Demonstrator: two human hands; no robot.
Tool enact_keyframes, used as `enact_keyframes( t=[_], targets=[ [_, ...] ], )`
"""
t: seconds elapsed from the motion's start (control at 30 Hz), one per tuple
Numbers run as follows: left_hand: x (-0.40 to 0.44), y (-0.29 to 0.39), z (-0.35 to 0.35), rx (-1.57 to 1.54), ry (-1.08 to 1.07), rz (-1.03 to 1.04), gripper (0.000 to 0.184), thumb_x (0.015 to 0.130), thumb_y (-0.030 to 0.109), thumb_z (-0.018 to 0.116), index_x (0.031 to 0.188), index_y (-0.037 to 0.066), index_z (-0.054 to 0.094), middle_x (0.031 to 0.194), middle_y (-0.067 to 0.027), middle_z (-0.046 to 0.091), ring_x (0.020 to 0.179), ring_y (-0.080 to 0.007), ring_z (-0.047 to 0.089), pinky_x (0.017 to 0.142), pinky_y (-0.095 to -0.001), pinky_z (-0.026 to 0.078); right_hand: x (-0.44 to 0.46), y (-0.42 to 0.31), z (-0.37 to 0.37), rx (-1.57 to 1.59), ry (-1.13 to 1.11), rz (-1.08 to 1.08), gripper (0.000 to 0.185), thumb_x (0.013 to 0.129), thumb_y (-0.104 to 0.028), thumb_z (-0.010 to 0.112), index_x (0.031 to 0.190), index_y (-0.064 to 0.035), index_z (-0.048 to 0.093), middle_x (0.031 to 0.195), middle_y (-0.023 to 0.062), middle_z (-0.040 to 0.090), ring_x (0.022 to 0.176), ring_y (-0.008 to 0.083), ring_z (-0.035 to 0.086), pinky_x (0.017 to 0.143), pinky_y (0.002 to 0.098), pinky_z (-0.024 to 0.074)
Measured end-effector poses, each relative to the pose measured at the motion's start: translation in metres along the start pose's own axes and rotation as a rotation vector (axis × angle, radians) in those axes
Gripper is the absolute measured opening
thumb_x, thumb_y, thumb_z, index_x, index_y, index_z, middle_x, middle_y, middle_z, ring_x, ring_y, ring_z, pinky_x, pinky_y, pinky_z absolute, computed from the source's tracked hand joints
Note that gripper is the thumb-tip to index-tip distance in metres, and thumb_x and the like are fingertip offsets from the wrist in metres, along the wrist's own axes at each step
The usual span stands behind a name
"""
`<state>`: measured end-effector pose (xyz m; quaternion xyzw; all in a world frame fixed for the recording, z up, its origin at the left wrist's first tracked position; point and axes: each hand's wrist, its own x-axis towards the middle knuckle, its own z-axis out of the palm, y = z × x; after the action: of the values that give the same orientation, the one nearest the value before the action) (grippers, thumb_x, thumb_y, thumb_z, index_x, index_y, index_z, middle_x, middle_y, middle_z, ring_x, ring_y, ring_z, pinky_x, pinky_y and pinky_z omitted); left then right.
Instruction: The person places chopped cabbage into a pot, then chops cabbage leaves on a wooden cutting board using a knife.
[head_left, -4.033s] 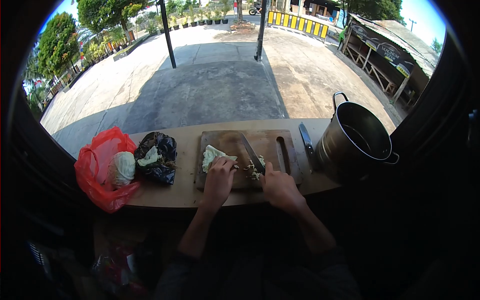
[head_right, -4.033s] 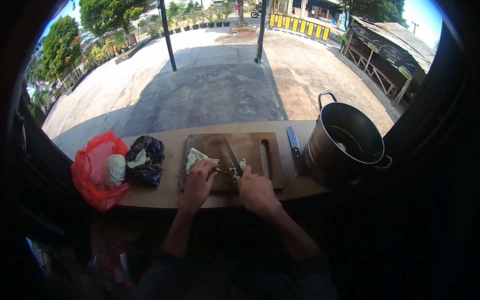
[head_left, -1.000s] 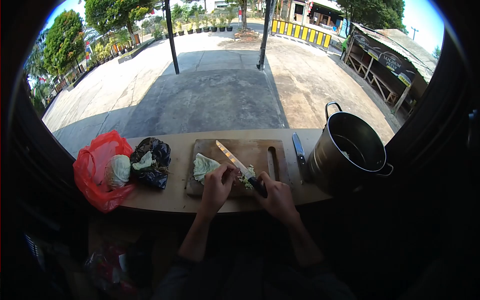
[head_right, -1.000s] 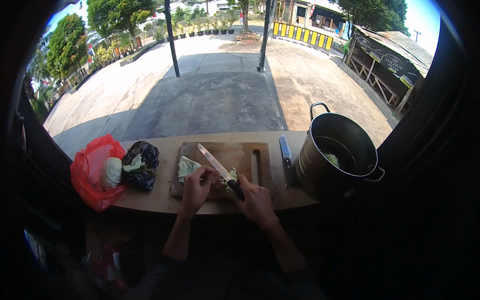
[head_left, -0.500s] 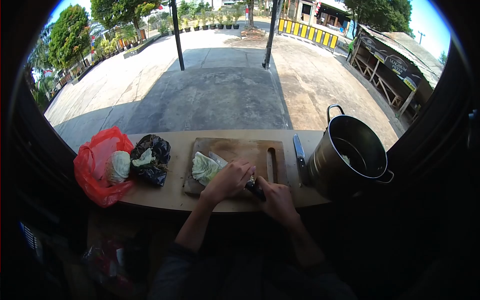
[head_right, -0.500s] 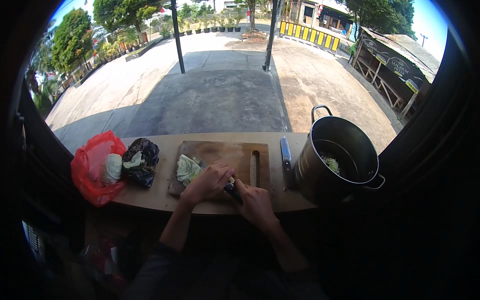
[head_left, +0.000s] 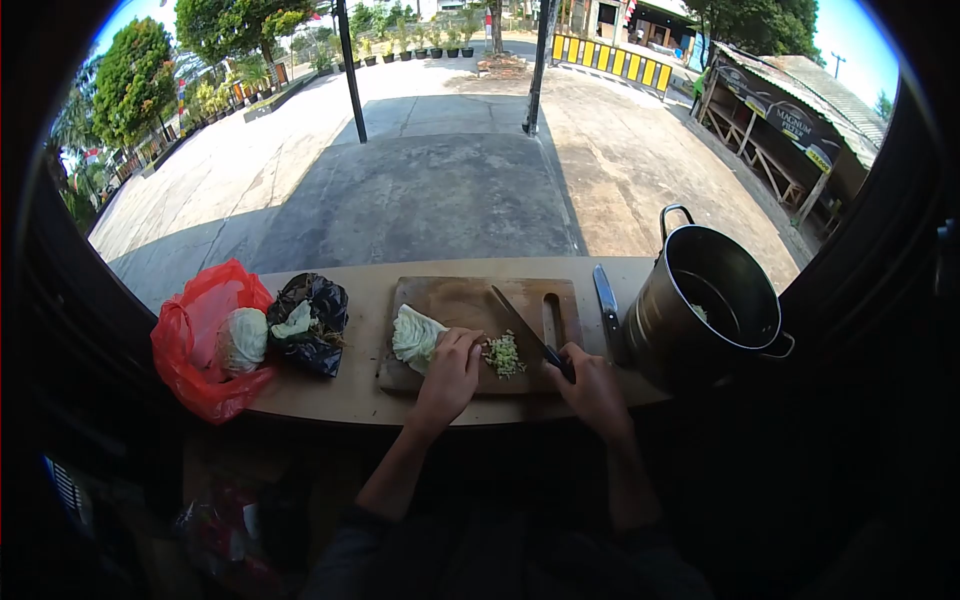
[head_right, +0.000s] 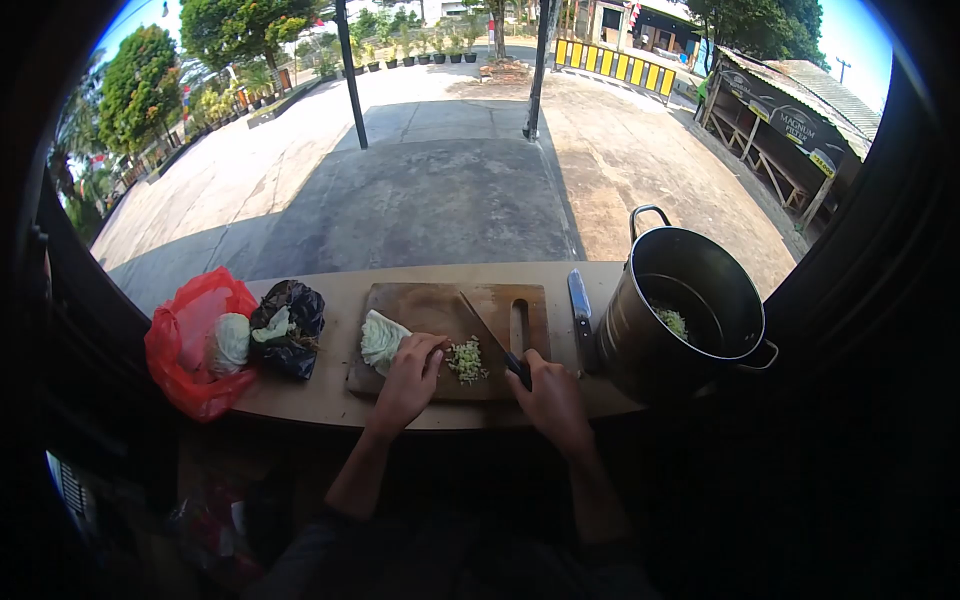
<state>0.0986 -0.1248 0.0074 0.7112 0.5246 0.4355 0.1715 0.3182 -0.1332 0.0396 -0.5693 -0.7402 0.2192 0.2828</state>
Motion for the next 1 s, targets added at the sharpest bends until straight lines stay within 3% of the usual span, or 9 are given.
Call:
enact_keyframes(
  t=[0.27,0.33,0.53,0.67,0.73,0.77,0.87,0.93,1.0],
  targets=[
    [0.013,-0.006,0.012,0.183,-0.052,0.017,0.022,0.090,0.004,0.051,0.106,-0.008,0.061,0.106,-0.0211,0.056,0.107,-0.0368,0.049,0.093,-0.0440,0.042,-0.009,-0.019,-0.003,0.003,-0.116,-0.041,0.025,0.090,-0.022,0.063,0.093,0.0020,0.060,0.077,0.0226,0.066,0.078,0.0405,0.065,0.067,0.0475,0.0495],
    [0.018,-0.011,0.015,0.160,-0.061,0.066,0.020,0.090,0.005,0.052,0.101,-0.007,0.062,0.102,-0.0213,0.056,0.104,-0.0367,0.050,0.091,-0.0448,0.042,-0.019,-0.024,-0.002,0.063,0.008,0.060,0.026,0.092,-0.023,0.061,0.090,0.0030,0.060,0.076,0.0236,0.064,0.079,0.0410,0.065,0.067,0.0470,0.0490],
    [0.030,-0.011,0.018,0.092,-0.176,0.140,0.020,0.092,0.009,0.053,0.100,-0.005,0.064,0.100,-0.0217,0.058,0.102,-0.0371,0.052,0.091,-0.0441,0.042,-0.041,-0.026,0.003,0.110,0.030,0.258,0.029,0.094,-0.024,0.058,0.087,0.0037,0.061,0.077,0.0255,0.064,0.080,0.0419,0.065,0.067,0.0473,0.0491],
    [0.032,-0.014,0.007,0.030,-0.290,0.172,0.018,0.091,0.012,0.055,0.095,-0.004,0.063,0.098,-0.0202,0.058,0.099,-0.0360,0.054,0.089,-0.0451,0.043,-0.046,-0.019,0.028,0.115,0.068,0.261,0.031,0.094,-0.026,0.058,0.086,0.0042,0.060,0.078,0.0261,0.064,0.081,0.0427,0.064,0.068,0.0477,0.0493],
    [0.029,-0.008,-0.002,0.021,-0.354,0.163,0.022,0.091,0.017,0.058,0.098,-0.004,0.062,0.099,-0.0197,0.057,0.099,-0.0344,0.054,0.090,-0.0436,0.044,-0.046,-0.012,0.043,0.049,0.122,0.159,0.029,0.096,-0.025,0.058,0.088,0.0036,0.061,0.056,0.0099,0.058,0.048,0.0168,0.059,0.046,0.0340,0.0437],
    [0.027,-0.008,-0.003,0.020,-0.358,0.164,0.022,0.091,0.017,0.058,0.098,-0.004,0.062,0.099,-0.0197,0.057,0.099,-0.0344,0.054,0.090,-0.0436,0.044,-0.046,-0.013,0.046,0.049,0.124,0.163,0.029,0.096,-0.025,0.058,0.088,0.0036,0.061,0.056,0.0099,0.058,0.048,0.0168,0.059,0.046,0.0340,0.0437],
    [0.021,-0.009,-0.009,-0.022,-0.362,0.123,0.028,0.086,0.020,0.066,0.104,-0.002,0.061,0.106,-0.0174,0.056,0.103,-0.0315,0.053,0.093,-0.0405,0.042,-0.042,-0.022,0.050,0.082,0.112,0.186,0.031,0.096,-0.025,0.057,0.087,0.0046,0.060,0.056,0.0107,0.058,0.046,0.0178,0.059,0.046,0.0345,0.0442],
    [0.017,-0.007,-0.018,-0.084,-0.386,0.147,0.043,0.077,0.017,0.075,0.112,-0.002,0.060,0.107,-0.0158,0.057,0.104,-0.0300,0.055,0.093,-0.0383,0.044,-0.039,-0.031,0.049,0.146,0.081,0.271,0.034,0.093,-0.028,0.058,0.085,0.0046,0.059,0.079,0.0280,0.064,0.082,0.0450,0.063,0.070,0.0502,0.0493],
    [0.016,-0.012,-0.017,-0.149,-0.376,0.121,0.049,0.072,0.016,0.079,0.114,-0.002,0.061,0.107,-0.0158,0.059,0.106,-0.0302,0.055,0.094,-0.0379,0.045,-0.038,-0.032,0.054,0.136,0.084,0.266,0.034,0.093,-0.028,0.058,0.085,0.0048,0.059,0.079,0.0280,0.064,0.082,0.0450,0.063,0.070,0.0503,0.0492]
  ],
)
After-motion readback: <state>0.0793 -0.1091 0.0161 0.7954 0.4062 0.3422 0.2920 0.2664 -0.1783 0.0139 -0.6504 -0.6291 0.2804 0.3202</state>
